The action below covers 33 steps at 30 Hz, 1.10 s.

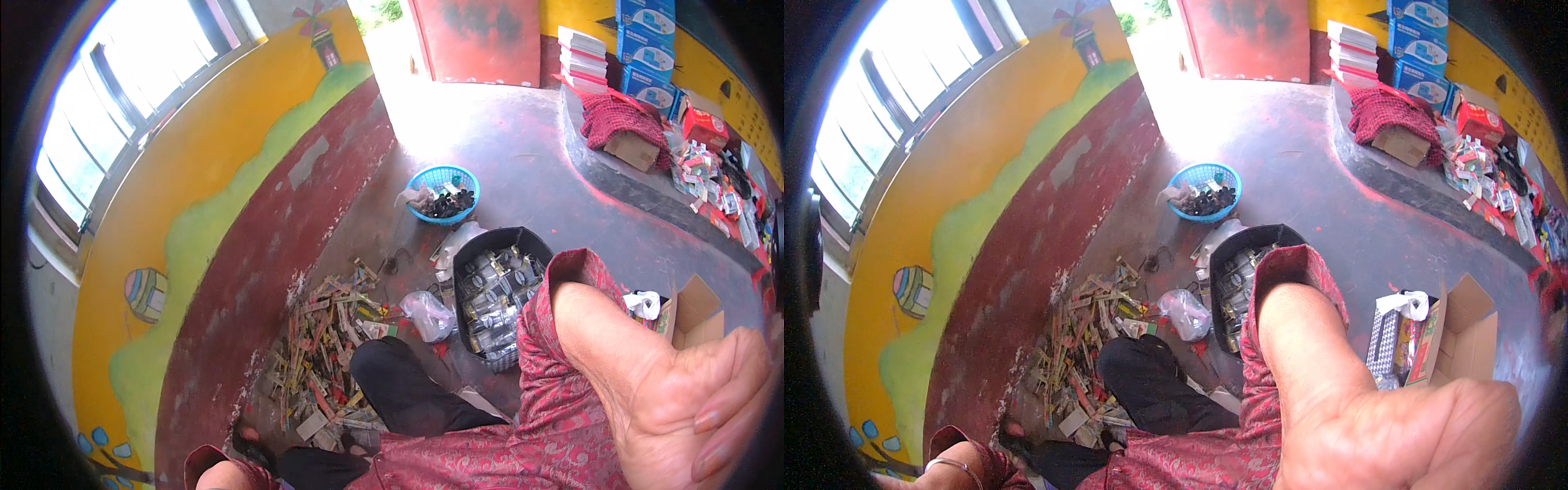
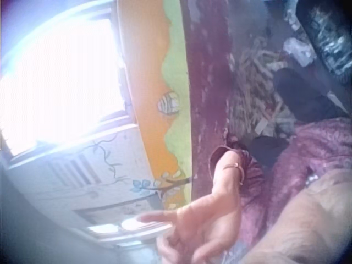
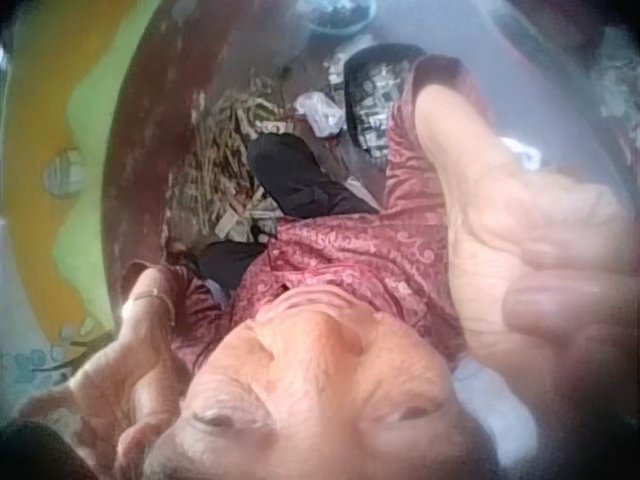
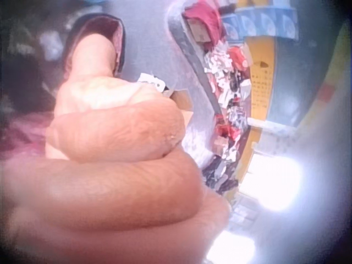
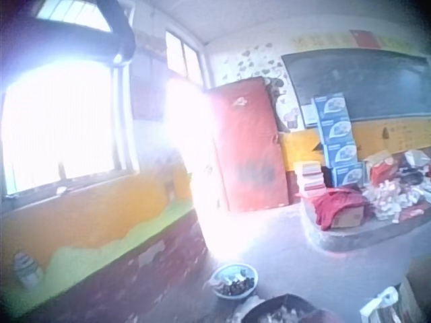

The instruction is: The person picks up several small flat items from a pile, wipes them with a cloth, and places them into a plastic bag.

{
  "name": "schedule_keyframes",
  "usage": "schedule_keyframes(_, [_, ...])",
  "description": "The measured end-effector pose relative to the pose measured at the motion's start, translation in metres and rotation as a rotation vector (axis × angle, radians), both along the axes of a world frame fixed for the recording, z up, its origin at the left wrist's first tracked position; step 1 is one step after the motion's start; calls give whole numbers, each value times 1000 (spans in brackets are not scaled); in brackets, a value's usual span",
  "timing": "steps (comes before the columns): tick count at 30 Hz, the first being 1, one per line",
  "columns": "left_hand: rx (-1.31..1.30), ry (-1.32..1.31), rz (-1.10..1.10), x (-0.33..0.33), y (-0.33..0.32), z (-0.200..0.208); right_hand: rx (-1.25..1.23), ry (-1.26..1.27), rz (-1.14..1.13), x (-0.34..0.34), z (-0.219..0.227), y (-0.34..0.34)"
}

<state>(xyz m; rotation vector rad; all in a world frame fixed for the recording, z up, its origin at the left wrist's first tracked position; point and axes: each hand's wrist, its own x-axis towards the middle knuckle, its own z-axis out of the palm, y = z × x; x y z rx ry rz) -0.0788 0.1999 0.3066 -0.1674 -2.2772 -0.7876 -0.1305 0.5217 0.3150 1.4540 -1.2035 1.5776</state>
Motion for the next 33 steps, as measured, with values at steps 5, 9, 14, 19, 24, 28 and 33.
schedule_keyframes(5, [38, 10, -22, 4, -15, -8, 31, -5, 1, 0, 1, -16])
schedule_keyframes(9, [71, 37, -40, 12, -33, -17, 79, -7, 4, 4, 3, -36])
schedule_keyframes(14, [105, 76, -81, 22, -56, -28, 128, -3, -1, 15, 7, -66])
schedule_keyframes(19, [136, 98, -98, 36, -75, -37, 157, -3, 3, 25, 11, -93])
schedule_keyframes(24, [150, 115, -112, 48, -89, -46, 179, 6, 4, 34, 11, -113])
schedule_keyframes(28, [153, 119, -110, 56, -96, -49, 179, 4, 12, 36, 9, -125])
schedule_keyframes(33, [145, 125, -108, 60, -100, -47, 169, -2, 9, 39, 6, -130])
